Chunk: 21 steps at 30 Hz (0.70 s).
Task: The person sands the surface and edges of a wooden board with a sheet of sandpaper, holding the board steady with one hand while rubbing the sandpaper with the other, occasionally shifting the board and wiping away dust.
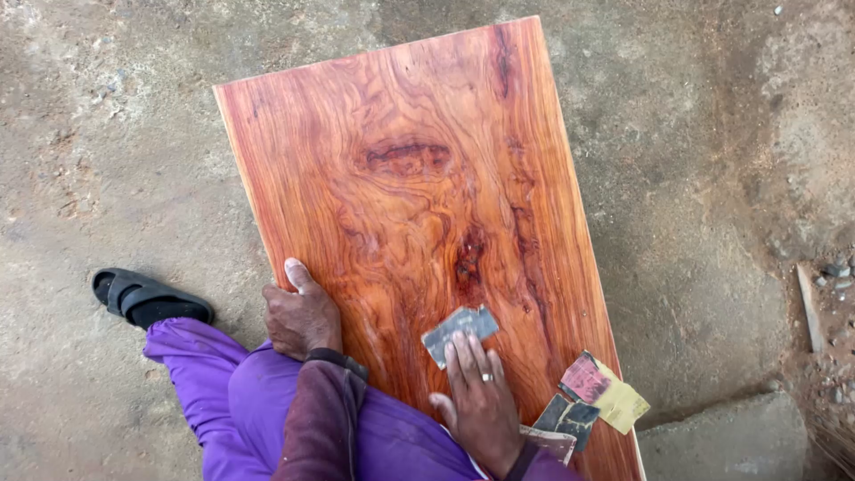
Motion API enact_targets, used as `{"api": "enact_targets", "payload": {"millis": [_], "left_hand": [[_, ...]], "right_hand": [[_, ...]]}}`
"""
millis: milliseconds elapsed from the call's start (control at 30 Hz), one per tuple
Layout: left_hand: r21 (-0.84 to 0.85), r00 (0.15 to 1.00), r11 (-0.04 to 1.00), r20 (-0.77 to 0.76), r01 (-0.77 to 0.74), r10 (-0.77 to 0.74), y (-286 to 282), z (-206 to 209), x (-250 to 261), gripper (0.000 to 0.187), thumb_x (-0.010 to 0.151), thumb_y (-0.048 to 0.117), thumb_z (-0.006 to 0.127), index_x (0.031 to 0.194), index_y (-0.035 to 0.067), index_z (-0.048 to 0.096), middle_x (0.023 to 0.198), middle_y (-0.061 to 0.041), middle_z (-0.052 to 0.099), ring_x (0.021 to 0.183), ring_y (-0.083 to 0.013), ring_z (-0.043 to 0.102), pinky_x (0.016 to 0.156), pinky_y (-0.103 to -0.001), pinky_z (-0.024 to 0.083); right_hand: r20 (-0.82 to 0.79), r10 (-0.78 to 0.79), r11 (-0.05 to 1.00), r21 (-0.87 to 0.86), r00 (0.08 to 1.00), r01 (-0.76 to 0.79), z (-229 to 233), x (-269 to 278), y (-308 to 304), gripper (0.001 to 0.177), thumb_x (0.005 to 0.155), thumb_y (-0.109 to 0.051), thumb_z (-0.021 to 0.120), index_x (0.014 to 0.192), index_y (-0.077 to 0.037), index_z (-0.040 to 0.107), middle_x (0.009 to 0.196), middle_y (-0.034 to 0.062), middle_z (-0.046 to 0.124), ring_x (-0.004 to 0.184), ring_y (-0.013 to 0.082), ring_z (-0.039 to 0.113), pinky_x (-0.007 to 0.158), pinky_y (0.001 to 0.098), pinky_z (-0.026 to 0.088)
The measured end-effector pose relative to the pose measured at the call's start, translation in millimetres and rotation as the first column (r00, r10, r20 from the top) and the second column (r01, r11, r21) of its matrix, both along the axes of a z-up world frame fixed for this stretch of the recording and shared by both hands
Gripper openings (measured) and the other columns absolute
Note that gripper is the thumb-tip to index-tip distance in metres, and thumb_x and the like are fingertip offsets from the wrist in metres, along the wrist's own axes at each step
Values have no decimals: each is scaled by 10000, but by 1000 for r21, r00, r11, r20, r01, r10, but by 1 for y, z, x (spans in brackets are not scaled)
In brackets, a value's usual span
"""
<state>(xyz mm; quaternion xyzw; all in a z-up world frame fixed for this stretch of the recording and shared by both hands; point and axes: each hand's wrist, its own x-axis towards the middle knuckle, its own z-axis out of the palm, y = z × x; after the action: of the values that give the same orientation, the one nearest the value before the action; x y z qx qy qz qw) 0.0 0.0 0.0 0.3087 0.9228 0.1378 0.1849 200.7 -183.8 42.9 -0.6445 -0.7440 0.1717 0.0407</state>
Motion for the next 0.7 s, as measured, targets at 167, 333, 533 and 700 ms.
{"api": "enact_targets", "payload": {"millis": [167,333,533,700], "left_hand": [[-62,999,997,28,-41,43,5,14,3,655,994,651,485,1094,23,642,988,-262,717,940,-474,679,801,-605,495],[-63,999,997,2,-39,39,3,7,0,666,1002,652,485,1066,8,643,1029,-244,723,956,-470,680,810,-603,498],[-49,998,998,53,-32,35,5,14,2,672,999,659,475,1108,17,638,1025,-242,722,958,-460,683,793,-600,498],[-68,997,997,64,-32,36,5,16,0,677,991,666,473,1136,27,644,1040,-237,719,969,-450,684,800,-587,504]], "right_hand": [[233,72,992,83,970,-94,-32,15,153,892,977,-636,436,1520,57,297,1608,275,280,1507,397,257,1201,580,213],[192,36,991,121,981,-60,-39,16,334,897,1039,-638,400,1571,73,267,1635,296,282,1508,390,281,1239,560,169],[179,-95,975,216,979,55,-17,5,312,797,990,-512,618,1536,12,368,1417,265,500,1277,398,503,1036,535,440],[101,22,977,208,995,-43,14,-4,87,574,934,-305,681,1416,-36,523,1420,196,481,1281,404,500,1014,545,434]]}}
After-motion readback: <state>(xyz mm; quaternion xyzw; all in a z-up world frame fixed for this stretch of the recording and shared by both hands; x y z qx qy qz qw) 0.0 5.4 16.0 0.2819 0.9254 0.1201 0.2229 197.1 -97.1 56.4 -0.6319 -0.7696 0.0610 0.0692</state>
